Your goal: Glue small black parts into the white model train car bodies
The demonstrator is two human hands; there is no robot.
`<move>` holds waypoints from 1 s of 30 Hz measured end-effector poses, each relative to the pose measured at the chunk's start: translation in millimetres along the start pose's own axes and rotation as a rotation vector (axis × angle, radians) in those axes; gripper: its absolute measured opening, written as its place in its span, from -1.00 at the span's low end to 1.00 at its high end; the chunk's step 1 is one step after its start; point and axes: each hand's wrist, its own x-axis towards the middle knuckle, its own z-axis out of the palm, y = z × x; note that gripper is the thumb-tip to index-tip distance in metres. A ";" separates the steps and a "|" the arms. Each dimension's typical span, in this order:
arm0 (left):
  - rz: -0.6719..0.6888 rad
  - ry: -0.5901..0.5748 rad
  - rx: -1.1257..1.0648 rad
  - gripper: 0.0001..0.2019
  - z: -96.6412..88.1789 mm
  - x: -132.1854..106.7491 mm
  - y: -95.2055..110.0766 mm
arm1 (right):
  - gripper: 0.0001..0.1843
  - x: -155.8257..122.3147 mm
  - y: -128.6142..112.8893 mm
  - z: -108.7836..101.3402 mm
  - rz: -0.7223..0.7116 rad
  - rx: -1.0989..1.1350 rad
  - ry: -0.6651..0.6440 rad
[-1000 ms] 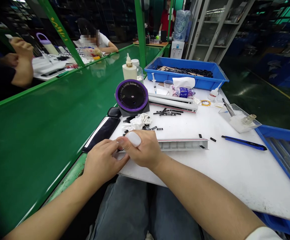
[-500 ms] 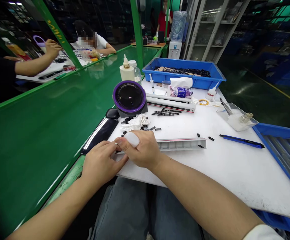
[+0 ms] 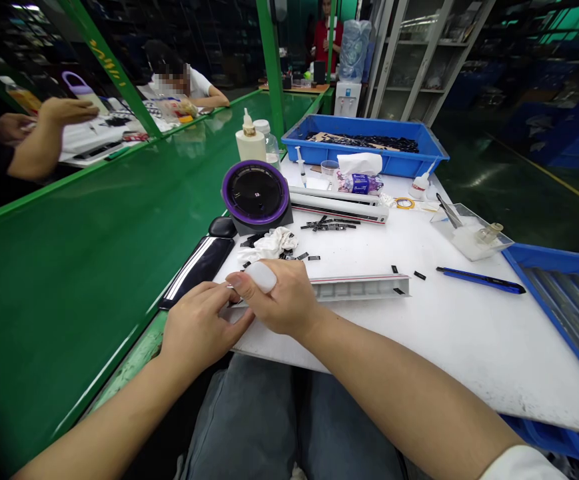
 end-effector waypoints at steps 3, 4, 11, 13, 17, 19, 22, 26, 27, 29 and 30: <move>0.007 0.000 0.010 -0.75 -0.3 0.0 0.1 | -0.60 -0.3 0.8 0.3 -0.002 0.002 -0.020; 0.005 -0.003 0.013 -0.75 -0.2 -0.1 0.1 | -0.60 -0.4 1.0 0.1 0.003 -0.002 -0.025; 0.011 -0.005 0.011 -0.75 0.5 -1.0 -0.8 | -0.58 -0.2 1.5 -1.6 0.017 -0.005 -0.022; 0.020 0.000 0.008 -0.75 0.4 -1.1 -1.0 | -0.58 0.0 1.8 -1.5 0.017 -0.009 -0.019; 0.033 0.003 0.015 -0.74 -0.2 -1.0 -1.4 | -0.59 -0.1 0.7 -1.2 0.008 0.002 -0.015; 0.037 0.006 0.024 -0.73 -0.9 -0.8 -1.4 | -0.61 0.0 -0.9 -3.4 0.014 0.038 0.001; 0.042 -0.007 0.035 -0.72 -2.3 -0.7 -1.1 | -0.61 2.4 -3.1 -12.7 0.125 0.170 0.114; 0.047 -0.038 0.036 -0.70 -4.6 -1.5 -0.1 | -0.56 14.5 0.8 -33.3 0.310 0.445 0.377; 0.046 -0.043 0.038 -0.70 -4.9 -1.8 0.1 | -0.57 19.1 3.0 -39.0 0.327 0.511 0.398; 0.043 -0.048 0.046 -0.70 -5.1 -2.0 0.3 | -0.63 29.0 7.6 -50.7 0.352 0.614 0.368; 0.040 -0.050 0.051 -0.70 -5.1 -2.1 0.3 | -0.66 33.8 9.6 -56.8 0.370 0.649 0.333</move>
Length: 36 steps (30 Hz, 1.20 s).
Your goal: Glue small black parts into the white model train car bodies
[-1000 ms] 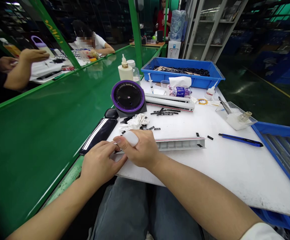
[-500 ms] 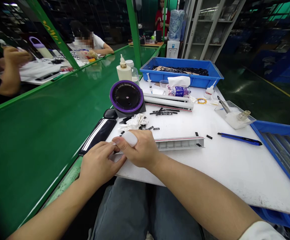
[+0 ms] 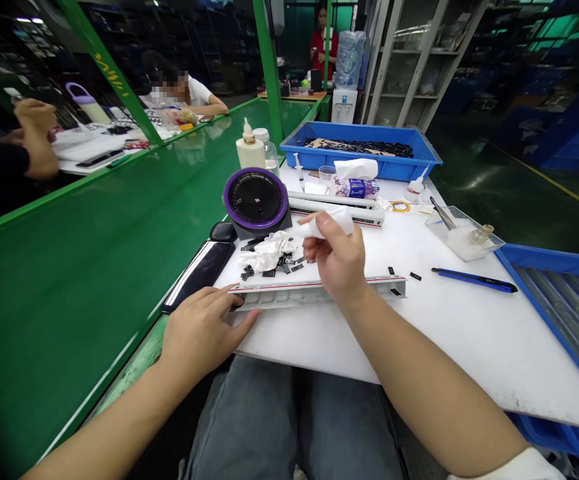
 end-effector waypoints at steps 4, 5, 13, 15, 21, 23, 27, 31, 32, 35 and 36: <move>0.003 -0.031 0.005 -0.68 0.4 -0.1 -0.6 | -0.65 20.0 -18.2 -16.5 0.133 0.031 -0.082; 0.007 -0.041 0.004 -0.68 0.4 -0.2 -0.8 | -0.63 23.8 -23.2 -21.6 0.156 0.035 -0.100; 0.013 -0.080 0.016 -0.66 1.0 -0.8 -2.2 | -0.58 48.2 -30.6 -75.1 0.132 -0.725 -0.124; 0.016 -0.097 0.020 -0.65 0.8 -0.9 -2.4 | -0.62 52.9 -23.7 -86.3 0.141 -1.058 -0.107; 0.028 -0.117 0.044 -0.64 -1.3 -2.0 -2.2 | -0.74 58.3 -6.1 -97.5 0.218 -1.438 -0.214; 0.034 -0.136 0.058 -0.65 -2.6 -2.2 -2.0 | -0.69 57.9 -2.9 -96.6 0.235 -1.496 -0.241; 0.037 -0.169 0.077 -0.66 -4.5 -1.6 -1.6 | -0.62 56.9 -0.6 -95.2 0.250 -1.579 -0.269; 0.030 -0.181 0.068 -0.66 -4.1 -0.7 -1.9 | -0.61 57.1 -2.4 -94.7 0.272 -1.588 -0.270; 0.028 -0.182 0.064 -0.66 -3.9 -0.7 -2.1 | -0.60 57.3 -2.6 -94.3 0.282 -1.584 -0.272; 0.028 -0.180 0.062 -0.65 -3.0 -0.9 -2.8 | -0.57 57.9 -2.9 -92.0 0.312 -1.561 -0.284; 0.031 -0.180 0.063 -0.65 -2.8 -0.9 -3.0 | -0.55 57.7 -4.0 -90.9 0.323 -1.551 -0.288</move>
